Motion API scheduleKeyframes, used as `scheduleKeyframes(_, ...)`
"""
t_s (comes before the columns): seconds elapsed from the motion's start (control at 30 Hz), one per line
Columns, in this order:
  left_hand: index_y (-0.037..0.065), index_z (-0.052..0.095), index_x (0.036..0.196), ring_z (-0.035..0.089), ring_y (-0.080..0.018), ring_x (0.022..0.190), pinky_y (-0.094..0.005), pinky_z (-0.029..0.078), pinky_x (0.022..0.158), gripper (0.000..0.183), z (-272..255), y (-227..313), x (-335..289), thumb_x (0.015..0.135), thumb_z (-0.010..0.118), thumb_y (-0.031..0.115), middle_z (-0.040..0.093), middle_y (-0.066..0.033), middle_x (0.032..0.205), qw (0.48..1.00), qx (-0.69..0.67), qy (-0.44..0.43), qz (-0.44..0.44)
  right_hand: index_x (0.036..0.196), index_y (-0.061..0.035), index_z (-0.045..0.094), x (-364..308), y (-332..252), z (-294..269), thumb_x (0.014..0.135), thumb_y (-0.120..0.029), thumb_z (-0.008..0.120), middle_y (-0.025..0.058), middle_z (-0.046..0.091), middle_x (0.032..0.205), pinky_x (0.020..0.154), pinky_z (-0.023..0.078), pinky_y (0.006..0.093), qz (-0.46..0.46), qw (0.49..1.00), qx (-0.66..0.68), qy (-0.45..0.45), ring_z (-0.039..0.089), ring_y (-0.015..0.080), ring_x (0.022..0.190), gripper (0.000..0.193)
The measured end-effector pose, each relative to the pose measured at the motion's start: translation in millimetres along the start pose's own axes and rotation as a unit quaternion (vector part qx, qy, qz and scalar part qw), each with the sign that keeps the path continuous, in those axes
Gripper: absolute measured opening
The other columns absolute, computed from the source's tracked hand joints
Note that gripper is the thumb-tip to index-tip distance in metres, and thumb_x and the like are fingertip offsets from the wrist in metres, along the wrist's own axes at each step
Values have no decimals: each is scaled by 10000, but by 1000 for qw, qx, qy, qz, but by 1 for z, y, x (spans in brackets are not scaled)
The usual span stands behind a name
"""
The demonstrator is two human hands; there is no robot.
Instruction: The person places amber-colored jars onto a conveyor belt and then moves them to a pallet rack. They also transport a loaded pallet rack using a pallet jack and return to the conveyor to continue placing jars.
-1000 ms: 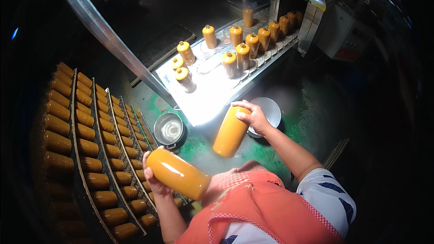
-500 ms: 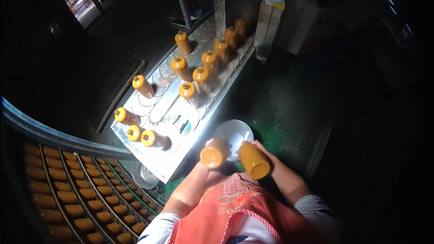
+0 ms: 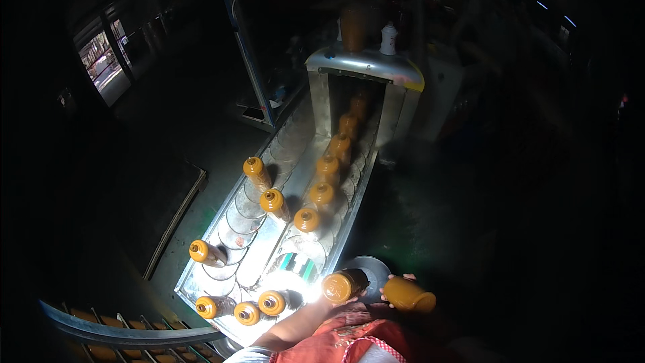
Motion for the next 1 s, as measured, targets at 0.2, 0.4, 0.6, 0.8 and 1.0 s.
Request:
scheduleKeyframes(0.2, 89, 537, 1329, 536, -482, 1208, -602, 487, 985, 438, -30, 27, 5, 1007, 444, 371, 524, -240, 1373, 828, 545, -42, 124, 1391, -236, 562, 31, -4, 11, 915, -444, 592, 235, 279, 1562, 1048, 334, 694, 122, 958, 149, -214, 324, 497, 1373, 520)
scheduleKeyframes(0.4, 99, 537, 1301, 587, -384, 1143, -487, 525, 918, 404, 95, 26, 8, 1014, 426, 361, 597, -180, 1273, 425, 891, -6, 158, 1348, -229, 604, 27, -22, 36, 893, -447, 631, 244, 324, 1520, 1004, 394, 688, 196, 907, 165, -333, 343, 509, 1351, 505)
scheduleKeyframes(0.6, 63, 612, 1147, 681, -345, 854, -415, 577, 730, 596, 190, 138, -49, 968, 441, 605, 686, -165, 1001, 926, 233, 136, 265, 1338, -219, 593, 17, -53, 11, 913, -474, 580, 276, 366, 1484, 976, 417, 701, 87, 958, 191, -197, 383, 515, 1322, 496)
scheduleKeyframes(0.8, 113, 639, 1133, 665, -209, 774, -373, 576, 679, 438, 321, 264, -187, 972, 520, 503, 680, -76, 936, 686, 404, 180, 578, 1451, -179, 450, -35, -36, -5, 962, -528, 471, 298, 290, 1533, 1099, 315, 653, -24, 975, 199, -91, 284, 511, 1406, 601)
scheduleKeyframes(1.0, 31, 630, 1268, 616, -124, 961, -247, 492, 861, 386, 350, 331, -221, 982, 598, 288, 648, -57, 1093, 496, 504, 290, 645, 1466, -163, 425, -21, -37, 44, 972, -521, 460, 293, 281, 1542, 1119, 303, 635, -38, 984, 164, -63, 259, 498, 1427, 611)
Point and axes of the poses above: each hand's wrist, its own x-axis towards the middle knuckle, its own z-axis out of the palm, y = z × x, the point moved 5 cm from there along x, towards the middle knuckle
